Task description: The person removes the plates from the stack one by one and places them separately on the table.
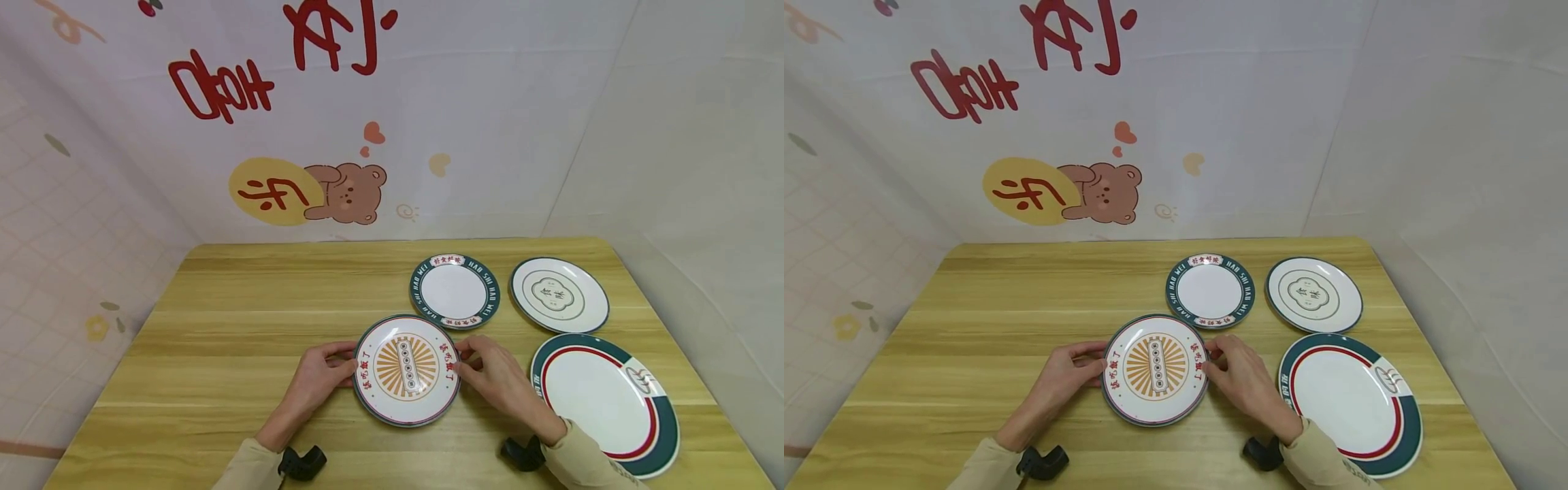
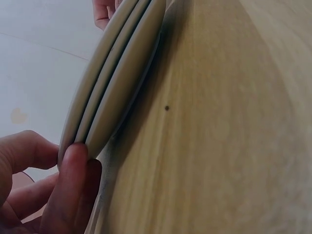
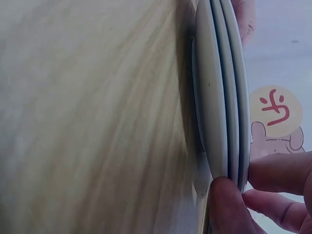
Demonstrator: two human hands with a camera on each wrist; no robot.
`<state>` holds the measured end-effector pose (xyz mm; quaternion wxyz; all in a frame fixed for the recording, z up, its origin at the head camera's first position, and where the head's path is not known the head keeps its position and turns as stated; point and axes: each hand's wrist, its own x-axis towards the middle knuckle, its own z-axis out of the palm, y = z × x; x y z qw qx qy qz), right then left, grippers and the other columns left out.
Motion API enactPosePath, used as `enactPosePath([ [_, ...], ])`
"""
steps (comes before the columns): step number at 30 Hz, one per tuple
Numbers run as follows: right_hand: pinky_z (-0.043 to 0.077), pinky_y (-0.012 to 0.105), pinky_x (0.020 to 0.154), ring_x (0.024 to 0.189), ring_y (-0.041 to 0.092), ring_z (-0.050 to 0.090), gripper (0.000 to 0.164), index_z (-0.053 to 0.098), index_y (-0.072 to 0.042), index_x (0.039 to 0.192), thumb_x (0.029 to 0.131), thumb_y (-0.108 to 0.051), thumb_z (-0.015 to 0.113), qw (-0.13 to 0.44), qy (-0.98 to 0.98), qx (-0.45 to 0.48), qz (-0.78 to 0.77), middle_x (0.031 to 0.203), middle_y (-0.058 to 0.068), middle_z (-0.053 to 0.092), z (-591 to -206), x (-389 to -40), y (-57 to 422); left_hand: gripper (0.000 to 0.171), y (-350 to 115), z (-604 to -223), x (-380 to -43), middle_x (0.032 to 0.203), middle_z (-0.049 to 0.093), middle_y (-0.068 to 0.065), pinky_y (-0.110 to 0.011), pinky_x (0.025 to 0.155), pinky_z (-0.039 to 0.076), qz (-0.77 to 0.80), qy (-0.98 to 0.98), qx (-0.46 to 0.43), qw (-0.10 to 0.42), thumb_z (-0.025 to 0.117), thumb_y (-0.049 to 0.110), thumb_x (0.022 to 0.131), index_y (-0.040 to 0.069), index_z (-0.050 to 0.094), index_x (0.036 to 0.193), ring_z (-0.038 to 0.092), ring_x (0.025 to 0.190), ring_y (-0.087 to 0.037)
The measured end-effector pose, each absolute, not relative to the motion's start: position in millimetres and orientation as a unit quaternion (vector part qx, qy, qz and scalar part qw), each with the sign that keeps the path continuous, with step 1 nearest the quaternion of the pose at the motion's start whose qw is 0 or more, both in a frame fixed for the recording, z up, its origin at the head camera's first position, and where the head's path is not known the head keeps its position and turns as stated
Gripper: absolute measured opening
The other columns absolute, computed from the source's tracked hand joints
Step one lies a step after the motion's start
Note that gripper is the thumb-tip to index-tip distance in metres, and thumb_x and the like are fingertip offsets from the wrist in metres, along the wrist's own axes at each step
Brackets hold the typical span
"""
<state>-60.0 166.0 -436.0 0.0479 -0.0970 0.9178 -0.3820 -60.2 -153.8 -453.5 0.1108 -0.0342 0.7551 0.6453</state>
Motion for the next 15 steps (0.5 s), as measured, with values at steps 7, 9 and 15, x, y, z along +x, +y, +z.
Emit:
enactPosePath([
  [7,0.056,0.026,0.072,0.083,0.009,0.064,0.027,0.072,-0.009,0.118,0.091,-0.01,0.078,0.044,0.924,-0.094,-0.369,0.099,0.0,0.065,-435.4,-59.6,165.1,0.04,-153.8,-453.2,-59.2,0.111,0.071,-0.02,-0.032,0.07,0.064,0.651,0.75,-0.045,0.111,0.069,-0.002,0.091,-0.009,0.065,0.13,0.073,0.093,-0.024],
  [9,0.055,0.025,0.07,0.081,0.009,0.062,0.028,0.073,-0.009,0.12,0.092,-0.01,0.078,0.043,0.925,-0.095,-0.366,0.098,0.0,0.065,-435.9,-59.3,165.4,0.04,-153.8,-453.6,-58.6,0.111,0.07,-0.019,-0.032,0.07,0.064,0.65,0.75,-0.048,0.11,0.069,-0.003,0.09,-0.009,0.065,0.129,0.072,0.094,-0.024],
  [15,0.056,0.026,0.074,0.084,0.01,0.064,0.029,0.073,-0.013,0.126,0.097,-0.013,0.073,0.045,0.917,-0.104,-0.383,0.105,0.001,0.069,-439.5,-55.9,170.7,0.038,-153.9,-452.9,-58.3,0.111,0.068,-0.018,-0.031,0.069,0.064,0.644,0.755,-0.053,0.109,0.069,-0.002,0.09,-0.007,0.067,0.127,0.072,0.094,-0.024],
])
